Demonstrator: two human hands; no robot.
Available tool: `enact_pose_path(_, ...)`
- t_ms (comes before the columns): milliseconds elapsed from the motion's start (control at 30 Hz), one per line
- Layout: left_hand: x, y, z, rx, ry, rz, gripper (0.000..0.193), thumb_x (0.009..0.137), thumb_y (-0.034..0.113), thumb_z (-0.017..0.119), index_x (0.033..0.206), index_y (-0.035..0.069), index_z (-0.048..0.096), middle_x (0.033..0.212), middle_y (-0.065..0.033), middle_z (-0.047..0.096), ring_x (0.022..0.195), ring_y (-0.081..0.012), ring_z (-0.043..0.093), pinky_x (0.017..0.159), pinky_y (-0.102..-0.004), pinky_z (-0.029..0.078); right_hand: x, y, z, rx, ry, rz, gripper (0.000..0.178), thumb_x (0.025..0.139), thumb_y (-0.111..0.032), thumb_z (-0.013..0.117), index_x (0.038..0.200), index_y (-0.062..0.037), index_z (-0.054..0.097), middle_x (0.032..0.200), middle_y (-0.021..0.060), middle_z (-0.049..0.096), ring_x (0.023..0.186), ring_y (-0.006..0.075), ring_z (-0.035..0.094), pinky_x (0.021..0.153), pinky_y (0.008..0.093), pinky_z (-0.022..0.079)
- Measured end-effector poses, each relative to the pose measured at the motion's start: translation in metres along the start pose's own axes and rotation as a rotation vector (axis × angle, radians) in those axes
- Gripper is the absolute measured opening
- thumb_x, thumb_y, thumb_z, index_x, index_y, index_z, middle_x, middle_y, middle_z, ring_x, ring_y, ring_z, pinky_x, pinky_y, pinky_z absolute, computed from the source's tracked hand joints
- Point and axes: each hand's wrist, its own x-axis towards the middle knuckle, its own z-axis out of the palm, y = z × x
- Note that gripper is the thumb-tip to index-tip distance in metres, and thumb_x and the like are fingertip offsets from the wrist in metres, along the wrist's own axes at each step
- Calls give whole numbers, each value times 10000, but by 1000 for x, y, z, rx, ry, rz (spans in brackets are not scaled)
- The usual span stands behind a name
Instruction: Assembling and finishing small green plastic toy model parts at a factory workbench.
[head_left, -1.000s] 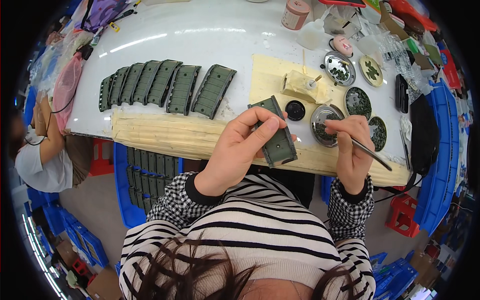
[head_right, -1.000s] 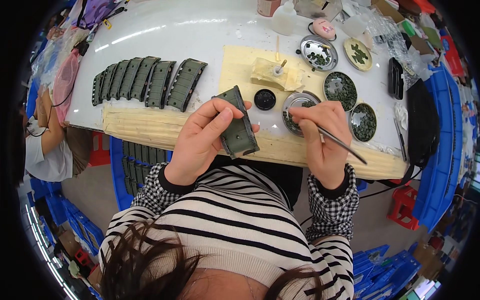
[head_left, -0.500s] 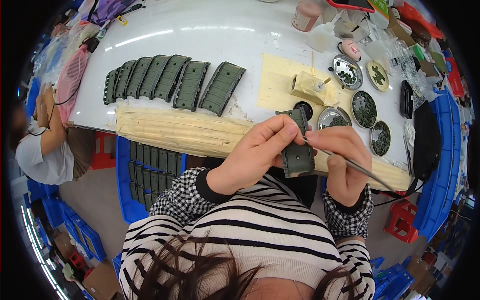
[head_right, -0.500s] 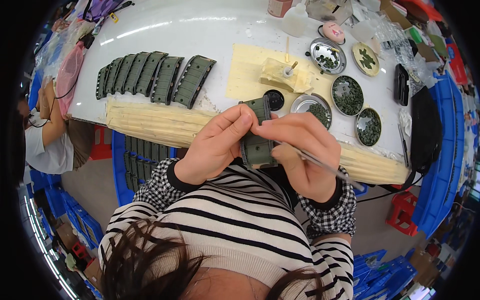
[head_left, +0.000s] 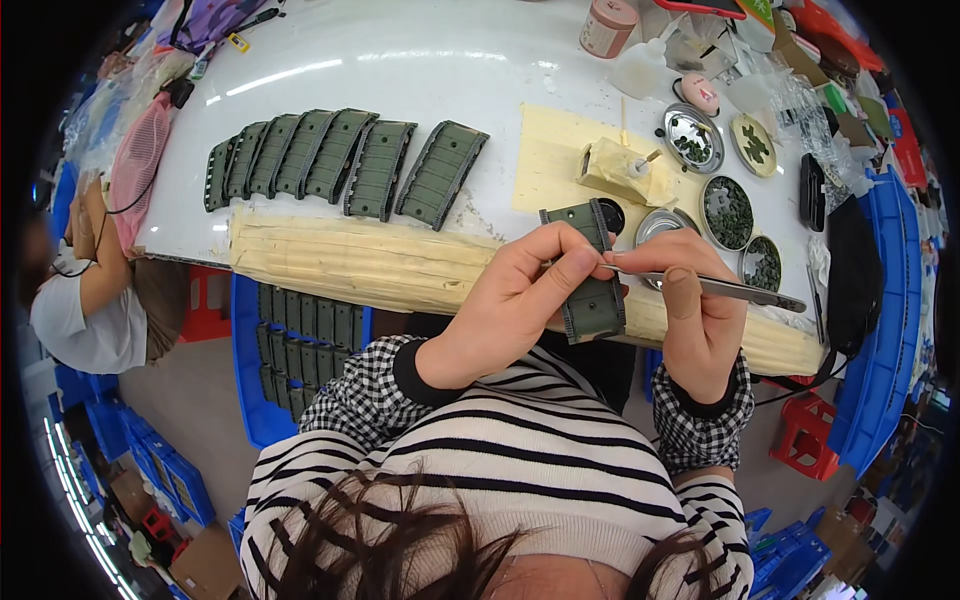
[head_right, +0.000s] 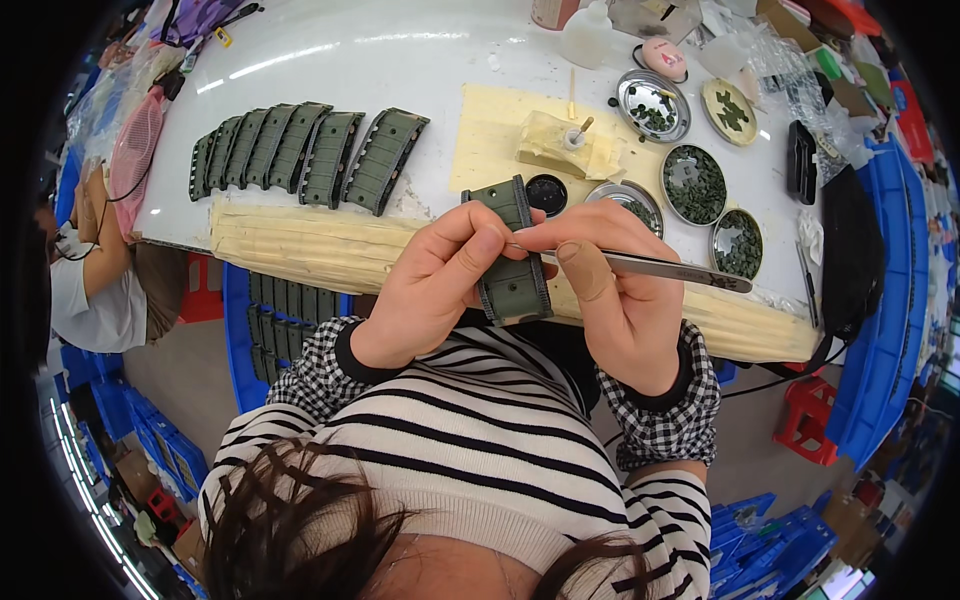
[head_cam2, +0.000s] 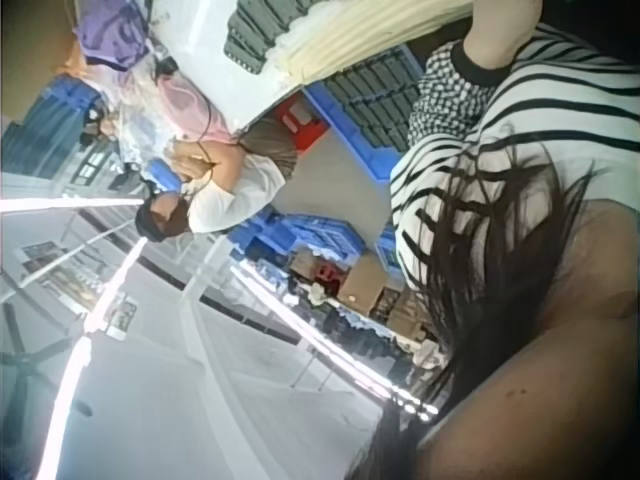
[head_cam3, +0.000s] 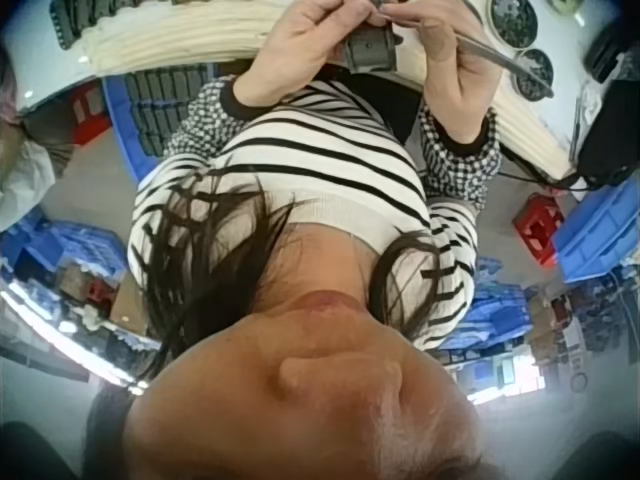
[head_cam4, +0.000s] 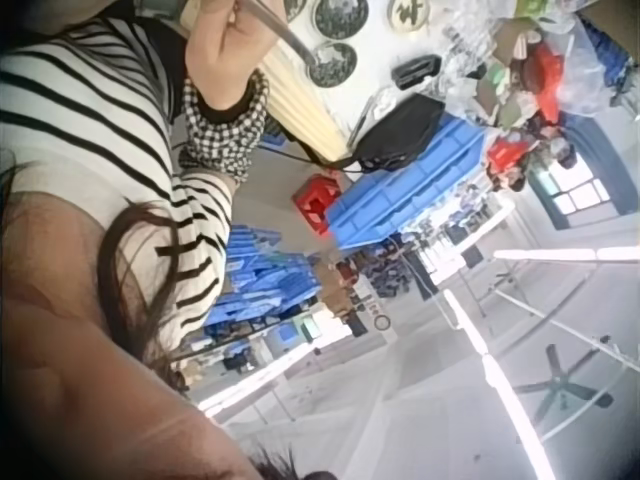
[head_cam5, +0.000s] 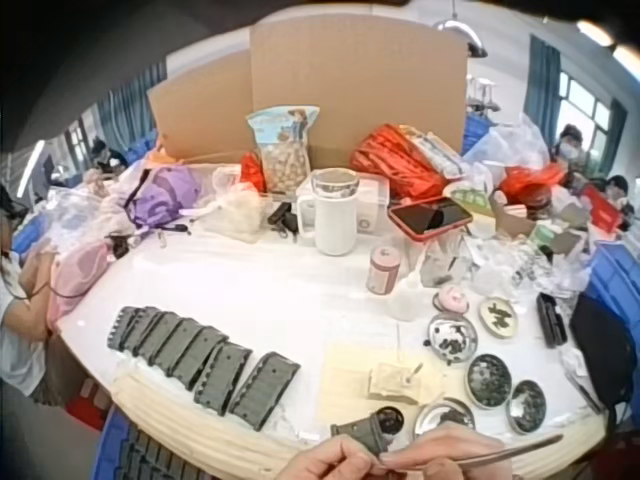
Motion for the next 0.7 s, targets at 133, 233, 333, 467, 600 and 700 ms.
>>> enact_pose_path(133,-1,4,0,47,-34,19,189,1029,212,447,963,52,522,1005,-43,591,1035,-143,606,836,-257,504,0,-1,1,-9,5,9,221,974,-121,515,963,15,688,902,102,666,773,161,583,707,280,492)
enact_pose_path(233,2,-2,-1,245,-1,183,191,1027,195,453,961,38,538,1049,-58,610,1089,-145,577,960,-308,437,-1,0,2,-18,3,9,224,976,-124,514,963,19,686,900,101,665,767,159,579,705,280,480)
enact_pose_path(333,2,-4,-4,338,9,209,205,1029,194,449,954,32,550,1078,-81,622,1132,-149,551,1038,-337,355,0,1,1,-40,-8,4,230,980,-129,513,960,25,682,898,99,664,763,158,575,710,281,469)
enact_pose_path(467,5,-7,1,183,50,239,230,1023,215,471,970,27,592,938,-18,612,870,-60,535,795,-211,438,0,1,2,24,9,38,244,987,-140,510,955,39,674,891,94,661,767,156,571,715,283,464)
enact_pose_path(600,5,-4,-3,85,23,108,253,1033,223,423,1021,8,555,1163,-94,534,998,-159,585,825,-281,515,-2,5,3,55,22,57,279,999,-165,495,951,48,669,890,93,656,774,152,571,716,283,465)
enact_pose_path(700,3,3,-3,-8,43,28,243,1032,203,405,1068,0,534,1281,-134,490,1071,-225,609,859,-336,554,-2,9,2,161,74,113,307,1008,-187,477,956,46,670,899,96,652,787,150,577,729,279,468)
